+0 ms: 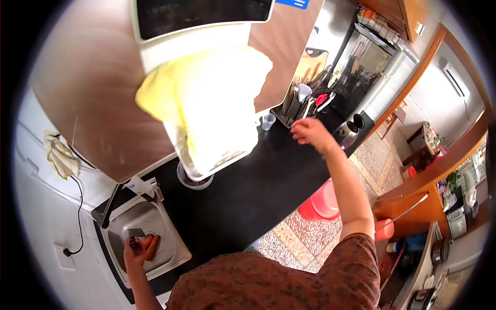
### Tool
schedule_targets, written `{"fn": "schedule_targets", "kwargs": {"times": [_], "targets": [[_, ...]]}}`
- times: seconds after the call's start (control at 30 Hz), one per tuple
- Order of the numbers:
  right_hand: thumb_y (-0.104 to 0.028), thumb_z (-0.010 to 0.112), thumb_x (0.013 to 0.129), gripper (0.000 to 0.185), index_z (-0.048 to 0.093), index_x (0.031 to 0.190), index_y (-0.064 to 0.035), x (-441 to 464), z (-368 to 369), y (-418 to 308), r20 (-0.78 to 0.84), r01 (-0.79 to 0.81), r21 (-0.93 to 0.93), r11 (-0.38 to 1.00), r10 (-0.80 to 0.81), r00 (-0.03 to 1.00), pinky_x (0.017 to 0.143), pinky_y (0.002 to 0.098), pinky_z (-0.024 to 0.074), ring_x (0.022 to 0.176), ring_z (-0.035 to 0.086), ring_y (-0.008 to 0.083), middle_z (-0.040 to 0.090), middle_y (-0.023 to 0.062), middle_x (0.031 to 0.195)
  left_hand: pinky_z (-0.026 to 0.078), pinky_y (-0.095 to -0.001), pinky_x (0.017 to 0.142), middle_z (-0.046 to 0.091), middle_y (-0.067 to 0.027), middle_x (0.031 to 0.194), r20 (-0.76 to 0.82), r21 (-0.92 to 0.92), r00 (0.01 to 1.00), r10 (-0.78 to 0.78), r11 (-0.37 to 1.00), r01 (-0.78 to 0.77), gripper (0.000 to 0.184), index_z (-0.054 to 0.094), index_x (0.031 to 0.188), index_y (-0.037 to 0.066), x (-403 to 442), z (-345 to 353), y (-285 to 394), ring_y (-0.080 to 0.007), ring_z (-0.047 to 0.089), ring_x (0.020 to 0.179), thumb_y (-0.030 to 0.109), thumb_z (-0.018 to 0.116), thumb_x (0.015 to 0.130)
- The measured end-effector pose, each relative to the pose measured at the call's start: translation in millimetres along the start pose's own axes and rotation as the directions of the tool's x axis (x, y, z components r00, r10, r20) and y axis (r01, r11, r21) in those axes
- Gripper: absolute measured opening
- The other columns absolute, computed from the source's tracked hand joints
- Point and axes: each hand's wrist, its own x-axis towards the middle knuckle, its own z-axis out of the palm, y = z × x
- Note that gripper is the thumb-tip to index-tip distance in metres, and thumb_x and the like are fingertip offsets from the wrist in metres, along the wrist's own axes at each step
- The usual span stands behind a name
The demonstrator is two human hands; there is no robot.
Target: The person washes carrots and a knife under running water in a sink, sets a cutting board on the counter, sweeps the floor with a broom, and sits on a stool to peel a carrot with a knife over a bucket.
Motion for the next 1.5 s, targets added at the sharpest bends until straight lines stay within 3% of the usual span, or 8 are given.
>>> {"fn": "schedule_targets", "kwargs": {"times": [0.3,0.5,0.57,0.67,0.8,0.9,1.17,1.5], "targets": [[-0.011,0.052,0.088,0.015,0.051,0.099,-0.0008,195,-175,-28,-0.259,0.113,0.565,0.817,0.046,0.965,0.071,0.0404,0.052,0.081,0.06,0.0281,0.058,0.0121,0.093,0.056,-0.0245,0.059,0.054,-0.008,0.067,-0.069,-0.195,0.986,0.154,0.967,-0.165,0.019,0.047,0.084,0.003,-5,36,-42,-0.0179,0.059,0.062,0.021,0.051,0.09],[-0.004,0.051,0.085,0.014,0.048,0.095,0.0054,296,-222,-39,-0.34,0.211,0.706,0.676,0.063,0.938,0.065,0.0375,0.0524,0.072,0.054,0.0252,0.052,0.0156,0.085,0.056,-0.0243,0.06,0.052,-0.0072,0.066,-0.016,-0.162,0.96,0.281,0.946,-0.28,0.022,0.047,0.081,0.004,-21,59,-72,-0.0183,0.059,0.059,0.024,0.048,0.091],[-0.005,0.049,0.085,0.02,0.048,0.1,0.0074,330,-231,-33,-0.379,0.233,0.743,0.627,0.107,0.919,0.068,0.0386,0.052,0.075,0.051,0.0258,0.048,0.0196,0.092,0.056,-0.0239,0.059,0.052,-0.0059,0.065,-0.209,-0.047,0.935,0.288,0.952,-0.304,0.021,0.047,0.078,0.005,-56,107,-94,-0.017,0.059,0.06,0.022,0.047,0.091],[-0.007,0.05,0.085,0.031,0.046,0.111,0.0085,383,-250,-12,-0.392,0.2,0.728,0.656,0.158,0.906,0.064,0.037,0.0487,0.077,0.048,0.0252,0.044,0.0181,0.091,0.055,-0.0239,0.057,0.052,-0.0053,0.063,-0.145,-0.223,0.965,0.22,0.943,-0.249,0.02,0.048,0.076,0.005,-2,36,-62,-0.0156,0.059,0.06,0.02,0.048,0.09],[-0.01,0.04,0.09,0.033,0.035,0.118,0.0076,425,-261,4,-0.29,0.173,0.878,0.447,0.208,0.934,0.084,0.0562,0.0448,0.1,0.049,0.0397,0.042,0.0245,0.115,0.053,-0.0221,0.055,0.059,-0.0089,0.075,-0.194,-0.226,0.935,0.298,0.914,-0.338,0.014,0.052,0.085,0.003,-19,52,-64,-0.0153,0.06,0.066,0.017,0.051,0.089],[-0.01,0.037,0.091,0.032,0.036,0.117,0.0089,402,-239,-20,-0.204,0.148,0.951,0.272,0.189,0.961,0.089,0.0586,0.0411,0.106,0.047,0.0403,0.042,0.0252,0.121,0.056,-0.0247,0.055,0.059,-0.0081,0.07,-0.311,-0.237,0.899,0.309,0.89,-0.389,0.019,0.054,0.08,0.004,-14,47,-58,-0.0167,0.061,0.063,0.021,0.055,0.087],[-0.01,0.042,0.082,0.041,0.033,0.118,0.0059,377,-235,-58,-0.131,0.047,0.964,0.261,0.314,0.941,0.1,0.0614,0.0225,0.12,0.034,0.0424,0.034,0.0226,0.131,0.054,-0.0264,0.055,0.06,-0.002,0.065,-0.369,-0.204,0.893,0.257,0.915,-0.347,0.018,0.053,0.079,0.007,-13,48,-51,-0.014,0.06,0.055,0.024,0.055,0.087],[-0.003,0.033,0.087,0.019,0.031,0.105,0.0047,305,-250,-159,-0.411,0.365,0.888,0.282,0.128,0.902,0.08,0.0579,0.0439,0.083,0.05,0.0377,0.043,0.0279,0.1,0.052,-0.026,0.056,0.058,-0.0028,0.066,-0.294,-0.175,0.922,0.253,0.934,-0.312,0.015,0.052,0.082,0.008,-7,55,-51,-0.014,0.059,0.058,0.021,0.053,0.089]]}}
